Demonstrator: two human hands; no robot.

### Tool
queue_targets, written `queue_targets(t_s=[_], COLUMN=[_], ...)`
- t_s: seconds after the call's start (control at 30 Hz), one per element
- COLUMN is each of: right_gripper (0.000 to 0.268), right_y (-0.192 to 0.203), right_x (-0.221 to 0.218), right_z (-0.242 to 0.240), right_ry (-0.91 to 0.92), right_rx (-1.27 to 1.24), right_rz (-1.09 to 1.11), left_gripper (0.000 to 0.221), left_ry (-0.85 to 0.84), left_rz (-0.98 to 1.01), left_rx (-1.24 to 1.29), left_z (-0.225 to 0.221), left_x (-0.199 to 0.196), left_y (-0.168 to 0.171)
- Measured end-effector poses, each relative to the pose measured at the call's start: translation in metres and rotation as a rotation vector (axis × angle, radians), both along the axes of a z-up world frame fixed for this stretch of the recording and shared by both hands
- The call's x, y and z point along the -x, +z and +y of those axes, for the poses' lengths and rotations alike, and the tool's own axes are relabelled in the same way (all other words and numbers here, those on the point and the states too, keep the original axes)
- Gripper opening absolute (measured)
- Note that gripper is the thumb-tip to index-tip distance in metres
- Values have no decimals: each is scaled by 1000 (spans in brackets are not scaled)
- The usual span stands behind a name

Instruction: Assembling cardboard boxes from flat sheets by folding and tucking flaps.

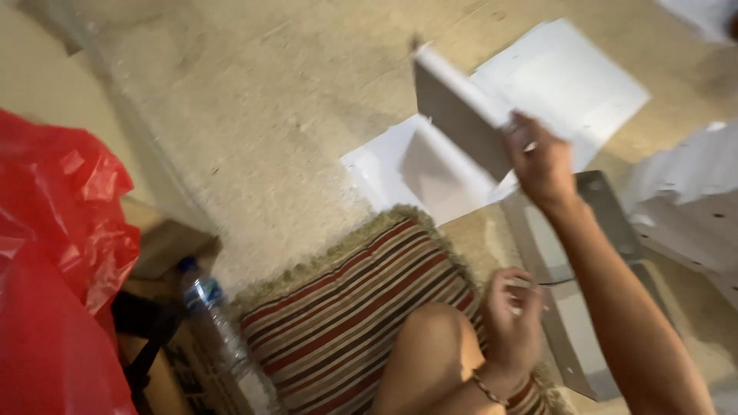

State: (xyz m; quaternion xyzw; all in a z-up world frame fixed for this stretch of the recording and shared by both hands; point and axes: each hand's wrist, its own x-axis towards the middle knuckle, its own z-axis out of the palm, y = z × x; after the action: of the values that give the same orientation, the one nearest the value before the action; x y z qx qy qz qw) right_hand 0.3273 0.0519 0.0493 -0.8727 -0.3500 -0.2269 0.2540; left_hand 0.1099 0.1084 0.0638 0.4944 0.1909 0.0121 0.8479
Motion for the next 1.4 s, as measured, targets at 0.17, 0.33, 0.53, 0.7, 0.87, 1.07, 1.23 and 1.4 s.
queue_targets(t_s=[0.17, 0.33, 0.53, 0.7, 0.87, 1.07, 1.23, 1.4], right_gripper=[23, 17, 11, 24, 21, 39, 32, 46], right_y=[111, 143, 123, 67, -7, -8, -114, -70], right_x=[61, 145, 249, 341, 420, 495, 647, 690], right_z=[-65, -158, -254, -298, -294, -237, -312, -305], right_ry=[-402, -632, -855, -957, -1102, -1490, -2006, -2204], right_rx=[-345, -625, -934, -958, -952, -660, -508, -167], right_rz=[363, 442, 531, 525, 634, 562, 141, 354], left_gripper=[34, 41, 49, 65, 39, 88, 86, 80], left_ry=[274, 357, 238, -84, -626, -1650, -1775, -1697], left_rz=[105, 93, -570, -1268, -1657, -1303, -1365, -1358], left_rx=[69, 108, -250, -924, -811, -954, -1273, -1251], left_z=[0, 9, -9, -33, -76, -89, -95, -98], left_x=[-11, -12, 19, 77, 159, 182, 197, 191], left_y=[-11, -19, -14, 7, 1, -24, -79, -73])
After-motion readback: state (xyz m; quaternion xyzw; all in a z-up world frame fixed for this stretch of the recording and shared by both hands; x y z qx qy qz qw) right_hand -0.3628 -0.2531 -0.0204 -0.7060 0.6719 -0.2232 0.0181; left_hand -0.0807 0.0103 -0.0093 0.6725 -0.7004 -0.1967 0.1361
